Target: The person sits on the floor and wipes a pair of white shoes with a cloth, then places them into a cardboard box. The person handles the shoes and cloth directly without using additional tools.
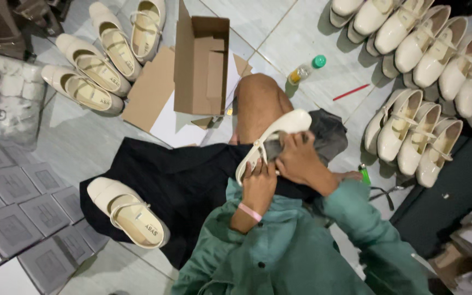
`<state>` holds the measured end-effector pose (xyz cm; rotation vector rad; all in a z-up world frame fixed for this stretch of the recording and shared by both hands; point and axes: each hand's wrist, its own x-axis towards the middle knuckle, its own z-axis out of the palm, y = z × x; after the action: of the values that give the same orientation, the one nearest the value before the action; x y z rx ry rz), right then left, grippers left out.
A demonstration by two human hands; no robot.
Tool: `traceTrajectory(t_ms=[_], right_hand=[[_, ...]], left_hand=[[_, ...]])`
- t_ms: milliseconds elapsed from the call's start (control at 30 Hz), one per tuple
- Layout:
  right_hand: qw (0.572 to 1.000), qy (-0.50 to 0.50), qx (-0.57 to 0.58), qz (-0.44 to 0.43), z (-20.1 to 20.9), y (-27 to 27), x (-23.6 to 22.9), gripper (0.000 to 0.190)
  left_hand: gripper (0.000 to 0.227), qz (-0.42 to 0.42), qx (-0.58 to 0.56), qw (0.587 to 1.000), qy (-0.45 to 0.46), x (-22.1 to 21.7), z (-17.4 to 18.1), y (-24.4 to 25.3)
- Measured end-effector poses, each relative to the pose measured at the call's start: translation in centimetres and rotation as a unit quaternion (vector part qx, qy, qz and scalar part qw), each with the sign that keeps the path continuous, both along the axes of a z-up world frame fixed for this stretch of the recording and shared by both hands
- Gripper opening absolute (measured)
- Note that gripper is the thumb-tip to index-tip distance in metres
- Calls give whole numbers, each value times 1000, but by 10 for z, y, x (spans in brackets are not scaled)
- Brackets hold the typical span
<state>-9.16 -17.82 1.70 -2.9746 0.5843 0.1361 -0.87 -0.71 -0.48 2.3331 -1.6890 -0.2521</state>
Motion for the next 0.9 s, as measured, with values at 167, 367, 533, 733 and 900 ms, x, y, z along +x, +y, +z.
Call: traceTrajectory(t_ms=[167,367,533,733,900], right_hand=[[999,-28,14,-24,-1,4,-5,28],[999,-35,-25,-29,3,4,-1,25],[999,-40,-32,-3,11,-2,8,29],[999,-29,16,-15,17,-3,13,23],[999,-48,9,19,10,-10,14,23]], left_hand=[[52,-6,10,1000,-3,-5,-5,5],[52,-9,7,1000,6,-5,-7,2],[55,13,-52,999,-1,4,-3,-5],[53,12,-83,996,18,7,-4,-4],[48,0,-71,997,39,14,-11,-9]])
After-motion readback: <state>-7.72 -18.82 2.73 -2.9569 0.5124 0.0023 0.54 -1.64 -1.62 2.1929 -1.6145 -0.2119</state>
